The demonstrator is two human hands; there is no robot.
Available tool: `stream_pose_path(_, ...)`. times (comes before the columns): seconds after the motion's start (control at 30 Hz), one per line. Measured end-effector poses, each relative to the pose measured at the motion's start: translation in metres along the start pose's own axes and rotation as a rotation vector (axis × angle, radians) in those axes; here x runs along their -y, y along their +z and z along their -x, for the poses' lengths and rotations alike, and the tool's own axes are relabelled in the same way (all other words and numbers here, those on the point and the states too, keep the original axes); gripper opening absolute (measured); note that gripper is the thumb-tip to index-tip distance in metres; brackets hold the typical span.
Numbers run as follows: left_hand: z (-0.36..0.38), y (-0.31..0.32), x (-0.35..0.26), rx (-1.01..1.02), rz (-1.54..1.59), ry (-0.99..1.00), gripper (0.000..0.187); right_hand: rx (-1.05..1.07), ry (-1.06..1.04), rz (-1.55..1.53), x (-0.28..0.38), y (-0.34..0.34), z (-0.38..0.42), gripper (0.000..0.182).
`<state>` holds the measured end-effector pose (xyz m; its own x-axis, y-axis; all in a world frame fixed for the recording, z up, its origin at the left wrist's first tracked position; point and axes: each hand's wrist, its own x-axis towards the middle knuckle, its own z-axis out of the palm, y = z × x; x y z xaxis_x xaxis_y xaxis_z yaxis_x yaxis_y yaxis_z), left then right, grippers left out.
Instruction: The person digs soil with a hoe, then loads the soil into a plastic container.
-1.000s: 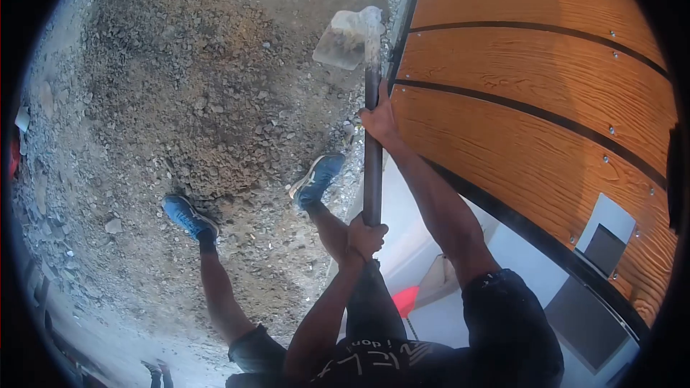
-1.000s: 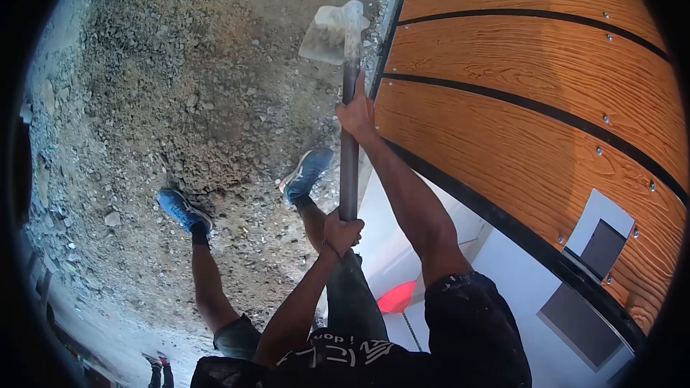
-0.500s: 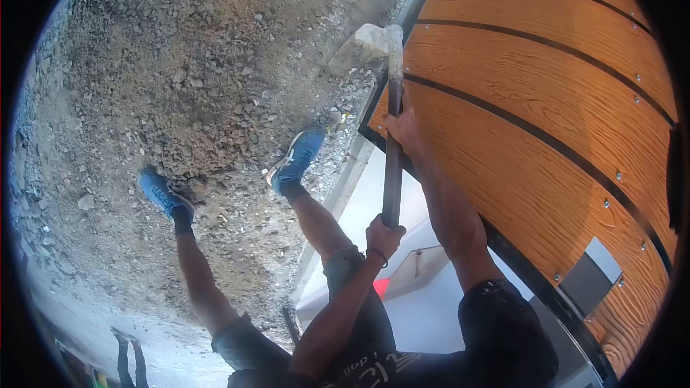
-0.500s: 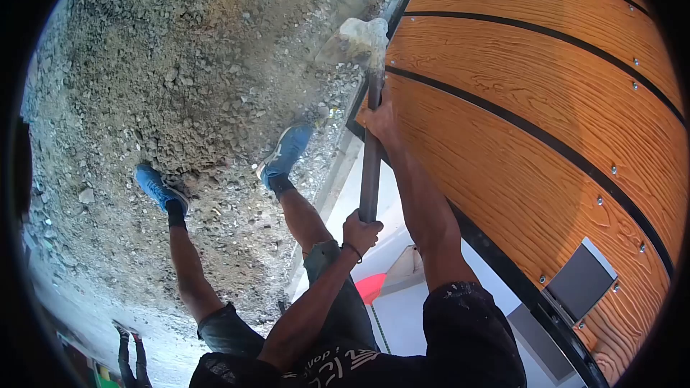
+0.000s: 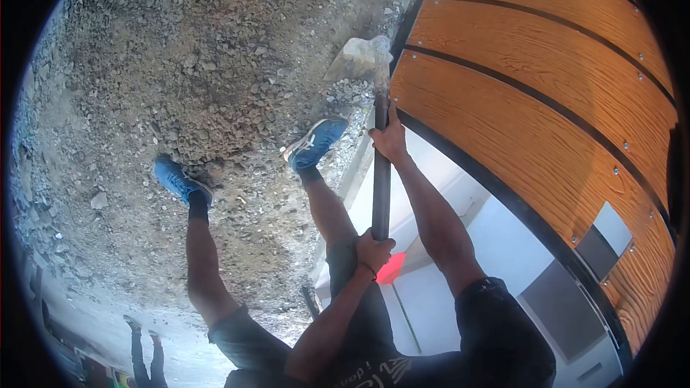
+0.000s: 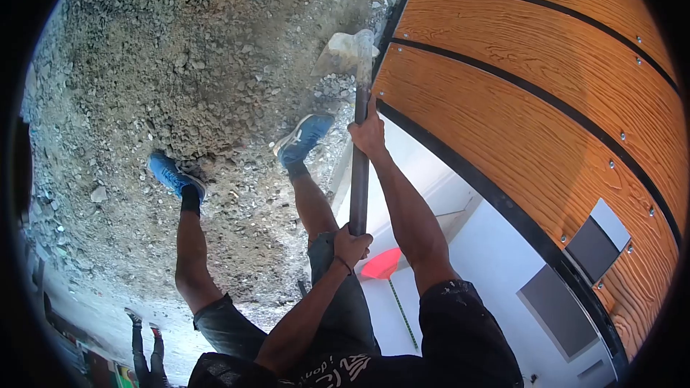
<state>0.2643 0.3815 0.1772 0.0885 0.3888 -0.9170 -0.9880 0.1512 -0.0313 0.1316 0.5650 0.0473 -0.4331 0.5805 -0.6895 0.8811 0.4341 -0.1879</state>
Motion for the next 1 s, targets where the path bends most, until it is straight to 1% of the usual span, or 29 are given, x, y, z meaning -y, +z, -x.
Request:
stream_pose_path(0.03, 0.005, -0.013, -0.006, -0.016, -0.024, 0.005, 0.024, -0.034, -0.057, -0.035, 0.002, 0.007, 0.005, 0.091)
stream_pose_path(0.07, 0.014, -0.027, -0.011, -0.037, -0.048, 0.008, 0.021, -0.030, -0.052, -0.044, 0.005, 0.016, 0.014, 0.091)
stream_pose_path(0.13, 0.031, -0.062, -0.032, -0.019, -0.085, 0.022, 0.023, -0.098, -0.014, -0.094, 0.028, 0.029, 0.028, 0.092)
stream_pose_path(0.17, 0.043, -0.082, -0.032, -0.033, -0.130, 0.023, 0.023, -0.097, -0.039, -0.092, 0.026, 0.046, 0.035, 0.091)
stream_pose_path(0.2, 0.057, -0.104, -0.032, -0.056, -0.168, 0.025, 0.023, -0.024, 0.081, -0.276, 0.026, 0.066, 0.047, 0.091)
stream_pose_path(0.23, 0.071, -0.131, -0.033, -0.061, -0.222, 0.012, 0.022, 0.056, 0.175, -0.323, 0.045, 0.075, 0.072, 0.091)
stream_pose_path(0.27, 0.084, -0.158, -0.030, -0.060, -0.279, 0.005, 0.022, -0.017, 0.124, -0.386, 0.058, 0.089, 0.099, 0.091)
stream_pose_path(0.3, 0.094, -0.191, -0.015, -0.069, -0.406, 0.042, 0.025, 0.013, 0.186, -0.459, 0.063, 0.104, 0.119, 0.092)
stream_pose_path(0.33, 0.103, -0.214, 0.001, -0.080, -0.530, 0.073, 0.029, 0.037, 0.156, -0.506, 0.066, 0.114, 0.141, 0.098)
stream_pose_path(0.37, 0.124, -0.218, -0.008, -0.065, -0.530, -0.006, 0.030, 0.054, 0.158, -0.404, 0.053, 0.132, 0.151, 0.100)
stream_pose_path(0.4, 0.144, -0.218, -0.016, -0.050, -0.531, -0.085, 0.031, 0.047, 0.143, -0.411, 0.055, 0.132, 0.156, 0.100)
stream_pose_path(0.47, 0.135, -0.212, 0.020, -0.107, -0.563, -0.003, 0.032, -0.050, -0.056, -0.372, 0.057, 0.127, 0.166, 0.100)
stream_pose_path(0.5, 0.131, -0.196, 0.004, -0.085, -0.495, 0.013, 0.030, -0.005, -0.030, -0.431, 0.067, 0.110, 0.154, 0.099)
stream_pose_path(0.53, 0.118, -0.179, -0.015, -0.051, -0.394, 0.035, 0.029, 0.060, 0.079, -0.520, 0.108, 0.065, 0.148, 0.097)
stream_pose_path(0.57, 0.094, -0.162, -0.035, -0.014, -0.370, 0.131, 0.027, -0.035, -0.093, -0.456, 0.116, 0.047, 0.120, 0.094)
stream_pose_path(0.6, 0.065, -0.147, -0.061, 0.054, -0.304, 0.145, 0.029, -0.248, -0.292, -0.341, 0.106, 0.047, 0.071, 0.090)
stream_pose_path(0.63, 0.019, -0.133, -0.075, 0.066, -0.342, 0.212, 0.032, -0.158, -0.136, -0.336, 0.122, 0.022, 0.028, 0.088)
stream_pose_path(0.67, -0.009, -0.112, -0.112, 0.095, -0.202, 0.307, 0.032, -0.266, -0.216, -0.270, 0.133, 0.003, -0.020, 0.088)
stream_pose_path(0.7, -0.032, -0.090, -0.162, 0.115, -0.253, 0.364, 0.028, -0.346, -0.271, -0.156, 0.157, -0.025, -0.059, 0.089)
stream_pose_path(0.73, -0.052, -0.070, -0.206, 0.108, -0.207, 0.448, 0.019, -0.444, -0.339, -0.117, 0.164, -0.037, -0.119, 0.089)
stream_pose_path(0.77, -0.086, -0.057, -0.244, 0.158, -0.209, 0.424, 0.017, -0.485, -0.341, -0.018, 0.183, -0.057, -0.159, 0.087)
stream_pose_path(0.8, -0.096, -0.047, -0.285, 0.191, -0.173, 0.458, 0.013, -0.465, -0.326, 0.019, 0.210, -0.076, -0.176, 0.076)
stream_pose_path(0.83, -0.112, -0.043, -0.315, 0.255, -0.141, 0.491, 0.010, -0.412, -0.341, 0.022, 0.215, -0.085, -0.221, 0.069)
stream_pose_path(0.87, -0.127, -0.037, -0.339, 0.251, -0.148, 0.498, 0.010, -0.408, -0.415, -0.002, 0.213, -0.086, -0.268, 0.066)
stream_pose_path(0.9, -0.143, -0.035, -0.347, 0.248, -0.156, 0.500, 0.009, -0.462, -0.437, 0.084, 0.217, -0.082, -0.284, 0.064)
stream_pose_path(0.93, -0.150, -0.038, -0.339, 0.245, -0.144, 0.479, 0.009, -0.443, -0.426, 0.095, 0.210, -0.074, -0.290, 0.064)
stream_pose_path(1.0, -0.143, -0.050, -0.315, 0.164, -0.136, 0.493, 0.012, -0.281, -0.313, -0.057, 0.199, -0.065, -0.284, 0.069)
